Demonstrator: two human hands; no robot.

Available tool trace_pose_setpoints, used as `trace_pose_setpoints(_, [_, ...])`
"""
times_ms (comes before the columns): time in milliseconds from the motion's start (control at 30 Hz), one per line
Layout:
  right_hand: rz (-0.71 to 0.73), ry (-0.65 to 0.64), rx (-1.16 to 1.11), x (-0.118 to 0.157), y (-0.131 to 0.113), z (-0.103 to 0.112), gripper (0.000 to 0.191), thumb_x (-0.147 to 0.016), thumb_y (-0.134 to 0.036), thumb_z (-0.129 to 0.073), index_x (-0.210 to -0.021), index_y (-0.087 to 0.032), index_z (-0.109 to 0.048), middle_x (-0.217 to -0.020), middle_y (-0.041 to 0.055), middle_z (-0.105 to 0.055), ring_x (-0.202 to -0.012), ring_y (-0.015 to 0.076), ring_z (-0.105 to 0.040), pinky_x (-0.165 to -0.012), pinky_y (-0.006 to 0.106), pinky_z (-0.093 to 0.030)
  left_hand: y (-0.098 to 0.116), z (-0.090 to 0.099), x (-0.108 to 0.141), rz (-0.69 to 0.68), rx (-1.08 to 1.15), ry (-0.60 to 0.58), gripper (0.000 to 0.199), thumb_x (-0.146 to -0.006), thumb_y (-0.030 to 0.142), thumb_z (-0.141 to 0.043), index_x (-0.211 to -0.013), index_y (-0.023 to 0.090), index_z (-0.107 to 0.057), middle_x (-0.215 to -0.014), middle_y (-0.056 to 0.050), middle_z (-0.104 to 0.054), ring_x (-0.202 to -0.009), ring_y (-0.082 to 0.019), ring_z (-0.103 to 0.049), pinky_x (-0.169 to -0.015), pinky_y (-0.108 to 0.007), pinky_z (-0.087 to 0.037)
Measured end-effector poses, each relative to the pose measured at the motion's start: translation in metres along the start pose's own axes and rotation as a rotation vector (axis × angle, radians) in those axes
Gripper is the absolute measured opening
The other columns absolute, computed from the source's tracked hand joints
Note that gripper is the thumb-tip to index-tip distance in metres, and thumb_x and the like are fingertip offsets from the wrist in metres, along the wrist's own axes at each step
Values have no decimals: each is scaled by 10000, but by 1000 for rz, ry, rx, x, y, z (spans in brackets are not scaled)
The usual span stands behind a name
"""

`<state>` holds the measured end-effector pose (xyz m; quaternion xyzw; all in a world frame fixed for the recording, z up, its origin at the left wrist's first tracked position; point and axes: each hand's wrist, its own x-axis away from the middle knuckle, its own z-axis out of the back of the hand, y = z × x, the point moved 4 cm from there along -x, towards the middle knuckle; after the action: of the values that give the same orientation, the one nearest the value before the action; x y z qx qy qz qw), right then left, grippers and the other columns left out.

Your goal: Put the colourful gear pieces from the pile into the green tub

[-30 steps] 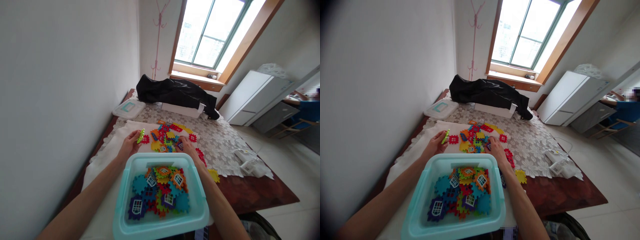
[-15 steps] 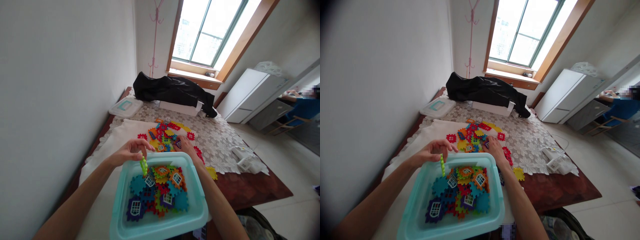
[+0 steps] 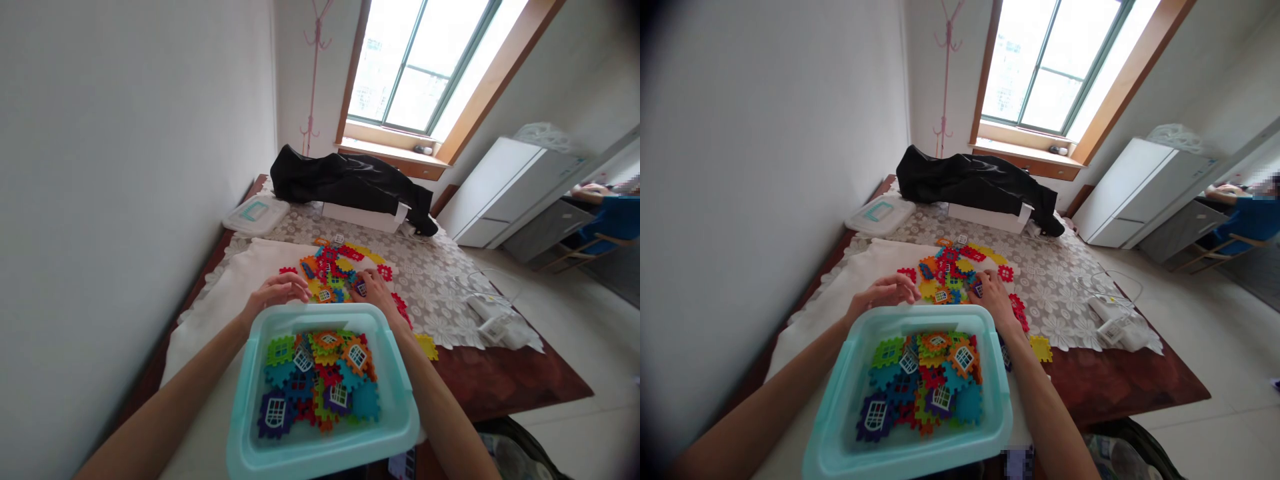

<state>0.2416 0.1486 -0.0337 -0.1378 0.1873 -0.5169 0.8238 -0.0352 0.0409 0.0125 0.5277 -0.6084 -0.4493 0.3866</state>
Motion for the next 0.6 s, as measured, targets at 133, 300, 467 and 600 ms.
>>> trace_pose_setpoints(133, [-18,-46,15,-3,4,-4,445,-959,-388,-684,-1338,-166,-613,-1407,161,-633,-1343,309,-576,-1182,445,-458,-18,13,-13,-92,-250,147,341,-798,474,-797,-956,173,-769,-925,-99,-802,-939,-274,-761,-946,-413,-591])
trace_pose_setpoints(300, [-24,-46,-20,-6,8,-6,473,-937,-338,-726,-1367,-179,-611,-1341,146,-685,-1276,284,-632,-1127,430,-497,-37,28,-20,-135,-641,227,376,-884,490,-687,-1061,173,-783,-1110,-128,-802,-1006,-288,-759,-933,-435,-604])
trace_pose_setpoints(467, [-6,-14,-63,-7,7,-3,545,-930,-313,-744,-1449,-226,-600,-1413,127,-674,-1246,264,-675,-1088,409,-528,-46,26,-22,-227,-927,88,333,-904,447,-667,-1117,217,-782,-1280,-117,-762,-1222,-313,-703,-1125,-499,-529])
trace_pose_setpoints(600, [6,22,-128,-8,5,1,530,-929,-331,-747,-1433,-221,-624,-1370,110,-710,-1205,252,-696,-1071,406,-545,-47,26,-21,-259,-965,98,279,-925,420,-652,-1082,214,-755,-1209,-101,-747,-1111,-269,-710,-1024,-444,-577])
